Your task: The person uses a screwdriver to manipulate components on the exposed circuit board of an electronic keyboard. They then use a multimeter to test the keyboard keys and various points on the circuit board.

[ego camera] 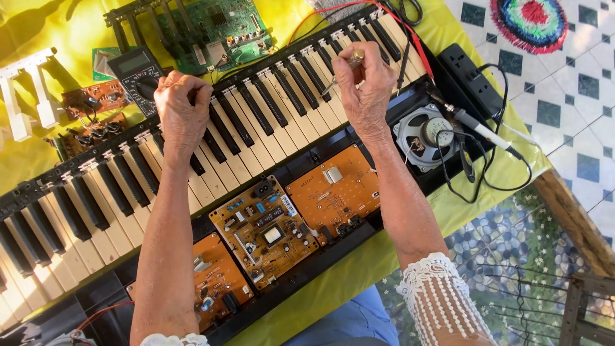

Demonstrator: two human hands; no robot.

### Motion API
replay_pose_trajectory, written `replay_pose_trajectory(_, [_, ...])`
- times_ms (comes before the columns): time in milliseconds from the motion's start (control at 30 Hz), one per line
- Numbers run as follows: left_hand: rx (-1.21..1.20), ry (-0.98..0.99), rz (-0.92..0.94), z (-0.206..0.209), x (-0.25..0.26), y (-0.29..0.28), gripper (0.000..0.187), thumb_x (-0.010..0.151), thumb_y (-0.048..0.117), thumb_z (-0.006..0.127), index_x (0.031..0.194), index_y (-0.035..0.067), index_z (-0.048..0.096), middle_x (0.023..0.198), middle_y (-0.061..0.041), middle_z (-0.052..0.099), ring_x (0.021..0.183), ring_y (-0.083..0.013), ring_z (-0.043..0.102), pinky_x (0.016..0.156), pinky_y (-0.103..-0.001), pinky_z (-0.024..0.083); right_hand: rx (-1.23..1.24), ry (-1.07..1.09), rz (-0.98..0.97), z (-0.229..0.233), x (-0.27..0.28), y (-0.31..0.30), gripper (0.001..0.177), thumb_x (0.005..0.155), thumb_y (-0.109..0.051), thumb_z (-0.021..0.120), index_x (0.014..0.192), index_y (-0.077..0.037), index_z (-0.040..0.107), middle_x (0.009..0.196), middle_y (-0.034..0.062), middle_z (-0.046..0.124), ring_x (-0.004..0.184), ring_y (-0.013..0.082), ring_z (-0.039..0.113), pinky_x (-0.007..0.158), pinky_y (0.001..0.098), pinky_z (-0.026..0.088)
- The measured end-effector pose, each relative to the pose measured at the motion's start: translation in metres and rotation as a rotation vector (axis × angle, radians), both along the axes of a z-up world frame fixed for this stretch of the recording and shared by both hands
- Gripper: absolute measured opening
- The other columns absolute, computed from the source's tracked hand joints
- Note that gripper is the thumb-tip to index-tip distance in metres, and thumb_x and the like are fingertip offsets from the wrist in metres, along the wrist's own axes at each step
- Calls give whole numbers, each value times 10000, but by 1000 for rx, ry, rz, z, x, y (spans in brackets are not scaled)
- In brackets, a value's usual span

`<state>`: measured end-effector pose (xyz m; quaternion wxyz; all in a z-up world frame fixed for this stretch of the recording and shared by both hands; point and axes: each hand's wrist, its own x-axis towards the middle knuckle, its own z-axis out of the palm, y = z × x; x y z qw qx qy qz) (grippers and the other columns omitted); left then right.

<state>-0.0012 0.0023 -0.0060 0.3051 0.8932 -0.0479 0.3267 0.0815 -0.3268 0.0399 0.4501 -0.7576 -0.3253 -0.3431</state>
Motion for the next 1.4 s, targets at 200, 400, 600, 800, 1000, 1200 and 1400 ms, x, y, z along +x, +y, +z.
replay_pose_trajectory(200, [85, -62, -6, 2, 3, 5, 85, 892, 18, 668, 841, 86, 675, 805, -71, 646, 797, -282, 562, 807, -441, 390, -19, -28, 31, -1, 3, 2, 185, 1141, -243, 568, 1086, -67, 575, 762, 34, 658, 542, 122, 594, 488, 246, 482])
replay_pose_trajectory(400, [-62, -19, -22, 19, -5, -10, 174, 861, -50, 595, 811, 105, 657, 766, -6, 536, 746, -159, 469, 845, -411, 370, -10, -71, 18, -12, 14, -7, 175, 1184, -202, 551, 1104, -47, 543, 690, 13, 541, 510, 124, 549, 487, 240, 443])
replay_pose_trajectory(600, [-32, -16, -13, 17, -2, -6, 162, 829, -48, 598, 835, 90, 683, 759, -34, 570, 709, -181, 494, 783, -405, 383, -50, 12, -33, -13, 22, -16, 195, 1177, -227, 590, 1118, -49, 536, 734, 7, 541, 511, 110, 527, 515, 256, 513])
replay_pose_trajectory(800, [-66, 6, -12, 11, 0, -4, 164, 852, -47, 621, 848, 102, 688, 784, -16, 585, 733, -168, 515, 857, -431, 404, -59, 22, -63, -16, 21, -14, 225, 1171, -290, 560, 1102, -77, 534, 732, -15, 554, 515, 96, 531, 545, 237, 516])
replay_pose_trajectory(1000, [-44, 0, -17, 13, -3, -6, 144, 875, -48, 628, 855, 88, 672, 805, -31, 595, 747, -168, 496, 848, -417, 384, -42, 34, 53, -5, 12, -9, 109, 1147, -132, 610, 1114, -61, 534, 741, 6, 572, 522, 103, 566, 480, 210, 485])
replay_pose_trajectory(1200, [13, -11, -11, 5, 1, -2, 136, 893, -37, 627, 864, 81, 688, 802, -55, 660, 758, -179, 550, 825, -410, 430, -104, 7, 51, -1, 11, -8, 188, 1158, -251, 578, 1108, -71, 559, 790, 11, 587, 541, 100, 523, 494, 227, 449])
replay_pose_trajectory(1400, [-13, -26, -25, 7, 0, -4, 163, 875, -65, 615, 841, 75, 691, 780, -37, 620, 732, -160, 520, 840, -399, 430, -137, 111, 269, 9, 4, -8, 256, 1178, -325, 523, 1115, -79, 560, 742, -4, 556, 568, 88, 539, 491, 218, 452])
